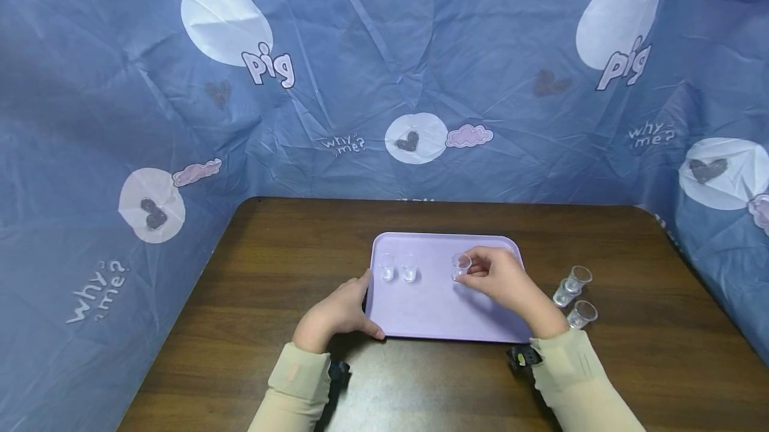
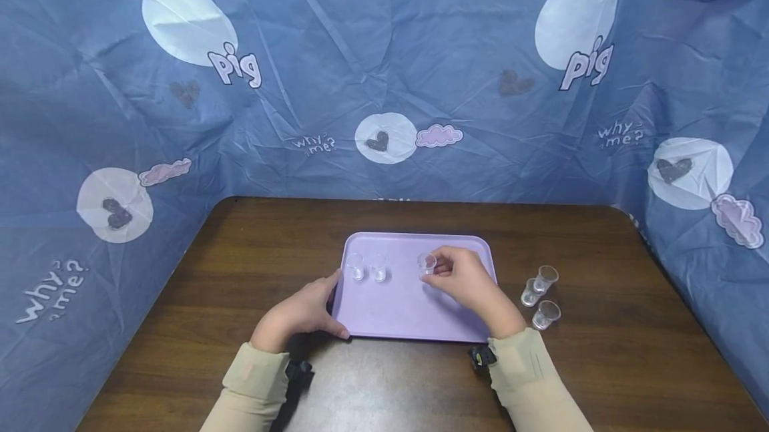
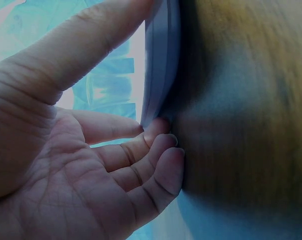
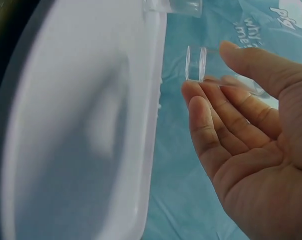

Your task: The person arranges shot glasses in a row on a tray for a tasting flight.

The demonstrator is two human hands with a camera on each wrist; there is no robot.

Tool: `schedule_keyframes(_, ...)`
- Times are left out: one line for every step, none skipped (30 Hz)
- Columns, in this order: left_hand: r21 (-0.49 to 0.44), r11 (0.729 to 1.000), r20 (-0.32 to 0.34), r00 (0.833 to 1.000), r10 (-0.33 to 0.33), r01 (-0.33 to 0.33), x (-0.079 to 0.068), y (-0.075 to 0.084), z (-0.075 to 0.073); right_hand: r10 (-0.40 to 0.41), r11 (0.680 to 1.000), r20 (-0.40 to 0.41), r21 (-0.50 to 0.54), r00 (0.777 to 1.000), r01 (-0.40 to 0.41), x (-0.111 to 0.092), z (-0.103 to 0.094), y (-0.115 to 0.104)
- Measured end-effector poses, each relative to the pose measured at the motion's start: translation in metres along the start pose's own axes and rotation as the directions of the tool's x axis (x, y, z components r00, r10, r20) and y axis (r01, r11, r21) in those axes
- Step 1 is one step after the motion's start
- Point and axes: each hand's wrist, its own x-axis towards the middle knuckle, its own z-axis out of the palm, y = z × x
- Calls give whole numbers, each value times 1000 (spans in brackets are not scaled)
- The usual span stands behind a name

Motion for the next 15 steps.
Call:
schedule_keyframes(-1,1000,-1,1000,0,0,0,0,0,4,1000,0,-7,1000,-4,1,2,0)
schedule_keyframes(-3,1000,-1,1000,0,0,0,0,0,7,1000,1,-12,1000,-7,3,5,0)
schedule_keyframes(-5,1000,0,1000,0,0,0,0,0,10,1000,4,-18,1000,-10,4,7,0)
schedule_keyframes(-7,1000,-1,1000,0,0,0,-1,1,14,1000,6,-21,1000,-14,5,10,-1)
schedule_keyframes(-8,1000,0,1000,0,0,0,-1,1,19,1000,8,-21,1000,-19,7,12,-1)
schedule_keyframes(-9,1000,0,1000,-1,1,0,-1,1,20,999,11,-26,1000,-19,8,14,-1)
schedule_keyframes(-10,1000,2,1000,-1,1,0,-1,1,17,999,14,-28,1000,-16,9,16,-1)
schedule_keyframes(-10,1000,2,1000,-1,1,0,-2,1,16,999,15,-29,1000,-16,11,18,-1)
schedule_keyframes(-10,1000,2,1000,0,0,0,-2,1,16,999,15,-32,1000,-16,12,19,-2)
schedule_keyframes(-9,1000,3,1000,1,-1,0,-2,1,16,999,14,-36,1000,-16,13,21,-1)
schedule_keyframes(-8,1000,3,1000,2,-2,0,-2,1,15,999,13,-39,1000,-15,15,23,-1)
schedule_keyframes(-6,1000,3,1000,2,-2,1,-2,1,15,999,12,-42,1000,-14,16,24,0)
schedule_keyframes(-4,1000,4,1000,3,-3,1,-3,1,16,999,12,-43,1000,-15,17,26,0)
schedule_keyframes(-4,1000,4,1000,3,-3,1,-3,1,16,999,13,-46,1000,-15,19,27,0)
schedule_keyframes(-4,1000,6,1000,1,-1,1,-3,1,15,999,14,-49,1000,-14,20,29,1)
